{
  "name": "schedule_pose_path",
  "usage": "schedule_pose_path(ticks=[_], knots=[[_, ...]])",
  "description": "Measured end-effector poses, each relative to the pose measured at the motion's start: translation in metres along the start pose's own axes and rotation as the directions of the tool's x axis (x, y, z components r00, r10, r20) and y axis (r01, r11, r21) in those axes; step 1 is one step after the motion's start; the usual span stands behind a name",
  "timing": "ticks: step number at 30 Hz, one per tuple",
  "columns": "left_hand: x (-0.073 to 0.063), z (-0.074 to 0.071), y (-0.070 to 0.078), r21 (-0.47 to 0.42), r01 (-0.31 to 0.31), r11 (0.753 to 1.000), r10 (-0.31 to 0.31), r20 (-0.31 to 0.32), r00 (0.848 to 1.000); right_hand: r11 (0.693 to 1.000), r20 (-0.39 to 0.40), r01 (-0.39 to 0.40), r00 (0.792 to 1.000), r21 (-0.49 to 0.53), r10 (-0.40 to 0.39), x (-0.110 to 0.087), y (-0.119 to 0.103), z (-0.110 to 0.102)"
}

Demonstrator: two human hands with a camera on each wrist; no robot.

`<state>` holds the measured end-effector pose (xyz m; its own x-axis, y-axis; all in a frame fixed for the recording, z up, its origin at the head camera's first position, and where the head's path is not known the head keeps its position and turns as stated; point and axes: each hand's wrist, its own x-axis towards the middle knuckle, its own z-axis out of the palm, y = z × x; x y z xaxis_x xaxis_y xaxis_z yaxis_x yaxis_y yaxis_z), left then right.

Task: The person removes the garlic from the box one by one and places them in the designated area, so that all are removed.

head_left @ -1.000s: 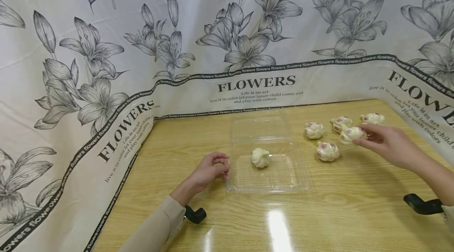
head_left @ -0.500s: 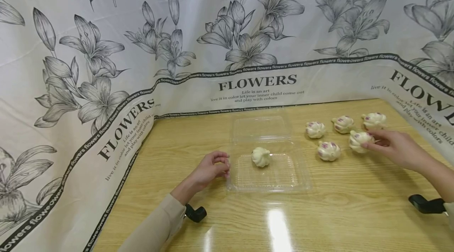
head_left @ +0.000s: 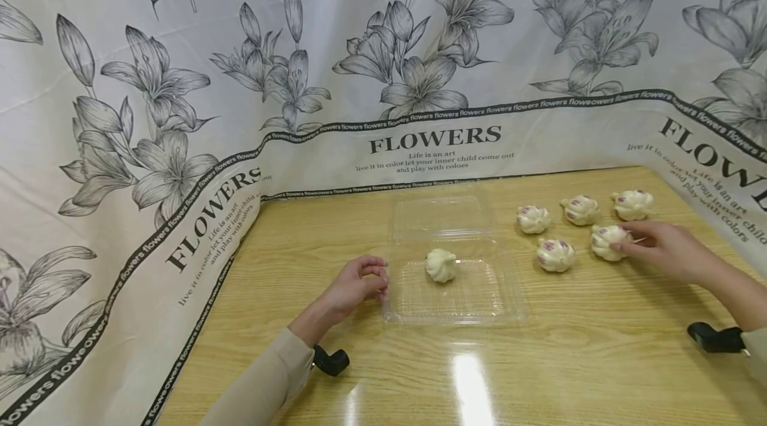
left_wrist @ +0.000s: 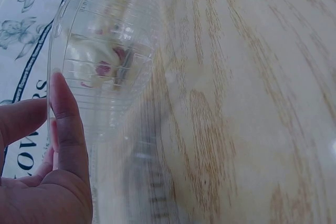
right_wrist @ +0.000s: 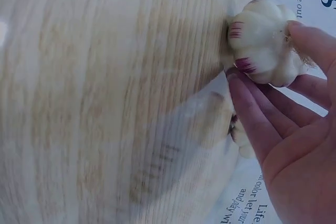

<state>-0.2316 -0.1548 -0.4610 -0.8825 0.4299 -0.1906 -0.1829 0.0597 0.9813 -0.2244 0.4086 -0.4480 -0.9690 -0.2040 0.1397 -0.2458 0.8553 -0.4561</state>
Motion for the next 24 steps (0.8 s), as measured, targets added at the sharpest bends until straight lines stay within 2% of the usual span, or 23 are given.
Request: schedule_pose_path(ticks=[5,11,18,24], knots=[[0.0,0.0,0.0002,0.003,-0.002,1.0,0.002,-0.003,1.0,0.998,0.1,-0.054,0.994,0.041,0.049,0.0009,0.0014,-0.0013],[0.0,0.0,0.0001,0.003,-0.004,1.0,0.004,-0.003,1.0,0.993,0.178,-0.091,0.981,0.077,0.076,-0.0003,-0.0004,-0.0022],[0.0005,-0.0004,-0.0012,0.008,-0.003,1.0,0.003,0.0,1.0,0.995,0.201,-0.081,0.977,0.058,0.067,0.0008,0.0033,-0.0033],[0.0001,0.0002,-0.0006,0.01,-0.001,1.0,0.0,0.001,1.0,0.988,0.24,-0.132,0.965,0.085,0.108,-0.0007,0.0063,-0.0037]])
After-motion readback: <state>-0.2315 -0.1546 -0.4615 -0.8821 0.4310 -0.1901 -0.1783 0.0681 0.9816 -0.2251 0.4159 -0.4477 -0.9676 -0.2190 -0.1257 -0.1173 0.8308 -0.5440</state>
